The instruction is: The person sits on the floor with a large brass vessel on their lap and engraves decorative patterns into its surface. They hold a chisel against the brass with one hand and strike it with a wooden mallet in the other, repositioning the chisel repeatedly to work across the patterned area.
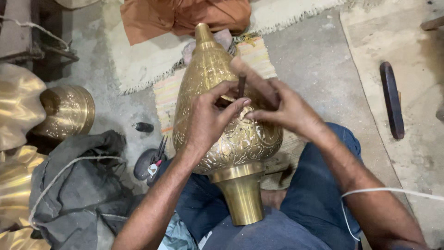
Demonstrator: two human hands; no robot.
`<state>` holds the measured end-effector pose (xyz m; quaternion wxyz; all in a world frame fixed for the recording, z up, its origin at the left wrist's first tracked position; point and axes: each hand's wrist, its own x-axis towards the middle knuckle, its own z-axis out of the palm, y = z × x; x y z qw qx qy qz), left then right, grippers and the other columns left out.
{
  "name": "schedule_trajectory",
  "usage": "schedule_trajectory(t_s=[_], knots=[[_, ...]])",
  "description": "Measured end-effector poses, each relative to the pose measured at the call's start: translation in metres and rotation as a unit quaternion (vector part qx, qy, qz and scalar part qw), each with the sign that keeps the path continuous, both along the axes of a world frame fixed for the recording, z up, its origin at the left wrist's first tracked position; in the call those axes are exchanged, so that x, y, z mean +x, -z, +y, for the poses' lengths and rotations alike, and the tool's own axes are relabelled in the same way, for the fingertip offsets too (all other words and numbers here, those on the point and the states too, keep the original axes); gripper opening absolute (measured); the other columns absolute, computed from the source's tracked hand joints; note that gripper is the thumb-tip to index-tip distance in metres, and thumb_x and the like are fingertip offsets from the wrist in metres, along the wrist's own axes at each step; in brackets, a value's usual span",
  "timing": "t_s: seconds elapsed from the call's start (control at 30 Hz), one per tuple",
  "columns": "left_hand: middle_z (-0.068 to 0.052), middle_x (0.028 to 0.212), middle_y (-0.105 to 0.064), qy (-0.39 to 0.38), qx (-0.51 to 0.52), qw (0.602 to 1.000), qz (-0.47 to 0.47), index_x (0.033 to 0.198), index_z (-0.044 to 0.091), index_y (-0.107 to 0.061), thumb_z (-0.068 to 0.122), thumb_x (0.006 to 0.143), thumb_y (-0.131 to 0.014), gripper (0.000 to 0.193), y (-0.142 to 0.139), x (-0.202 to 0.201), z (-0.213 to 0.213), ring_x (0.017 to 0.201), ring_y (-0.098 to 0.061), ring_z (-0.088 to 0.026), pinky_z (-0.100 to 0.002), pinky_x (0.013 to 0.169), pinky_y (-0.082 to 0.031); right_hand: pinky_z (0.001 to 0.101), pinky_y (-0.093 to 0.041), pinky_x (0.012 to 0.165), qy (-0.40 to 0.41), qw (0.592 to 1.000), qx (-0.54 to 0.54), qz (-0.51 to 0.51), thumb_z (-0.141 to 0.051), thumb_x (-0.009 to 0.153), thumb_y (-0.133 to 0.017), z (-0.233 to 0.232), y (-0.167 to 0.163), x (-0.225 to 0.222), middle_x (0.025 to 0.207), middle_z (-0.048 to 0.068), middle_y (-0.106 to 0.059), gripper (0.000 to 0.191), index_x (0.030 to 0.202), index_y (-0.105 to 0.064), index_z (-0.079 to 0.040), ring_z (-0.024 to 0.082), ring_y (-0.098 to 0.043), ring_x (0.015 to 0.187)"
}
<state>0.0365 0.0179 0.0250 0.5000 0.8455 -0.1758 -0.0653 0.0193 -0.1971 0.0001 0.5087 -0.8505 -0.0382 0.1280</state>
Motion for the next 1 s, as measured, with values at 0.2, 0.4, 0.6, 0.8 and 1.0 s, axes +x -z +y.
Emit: schedule_trajectory(t_s=[0.2,0.4,0.6,0.8,1.0], knots=[[-0.009,0.082,-0.080,0.013,0.048,0.997,0.051,0.127,0.007,-0.069,0.024,0.090,-0.078,0.043,-0.001,0.011,-0.001,0.068,-0.078,-0.013,-0.027,0.058,-0.064,0.0426,-0.065,0.074,0.059,0.989,-0.126,0.046,-0.037,0.088,-0.077,-0.036,0.002,0.011,0.114,0.022,-0.070,0.061,0.133,-0.053,-0.006,0.029,-0.074,0.090],[-0.007,0.081,-0.080,0.014,0.087,0.996,-0.006,0.121,0.006,-0.072,0.026,0.090,-0.078,0.038,-0.005,0.013,-0.005,0.064,-0.077,-0.011,-0.027,0.057,-0.062,0.0450,-0.061,0.082,-0.004,0.953,-0.227,-0.202,-0.018,0.087,-0.082,-0.060,-0.004,0.019,0.106,0.015,-0.075,0.043,0.124,-0.062,-0.009,0.029,-0.074,0.094],[-0.008,0.080,-0.080,0.006,0.065,0.998,0.012,0.120,0.005,-0.072,0.027,0.090,-0.078,0.038,-0.003,0.012,-0.004,0.063,-0.077,-0.012,-0.028,0.057,-0.061,0.0434,-0.061,0.078,0.002,0.929,-0.250,-0.274,-0.018,0.095,-0.078,-0.062,-0.014,0.019,0.100,0.012,-0.075,0.037,0.128,-0.065,-0.010,0.028,-0.075,0.090],[-0.008,0.090,-0.080,0.023,0.070,0.997,-0.009,0.121,0.006,-0.071,0.028,0.093,-0.075,0.036,0.005,0.011,-0.001,0.068,-0.078,-0.013,-0.030,0.063,-0.067,0.0433,-0.060,0.078,0.075,0.983,-0.080,-0.151,-0.023,0.100,-0.079,-0.070,-0.019,0.027,0.095,0.011,-0.076,0.026,0.117,-0.067,-0.009,0.025,-0.073,0.086],[-0.007,0.087,-0.081,0.033,0.073,0.997,-0.003,0.121,0.007,-0.071,0.027,0.093,-0.076,0.035,0.001,0.012,0.000,0.072,-0.079,-0.014,-0.032,0.068,-0.067,0.0403,-0.063,0.081,0.010,0.974,-0.182,-0.135,-0.016,0.096,-0.075,-0.081,-0.014,0.033,0.098,0.009,-0.078,0.021,0.113,-0.065,-0.009,0.022,-0.077,0.090]])
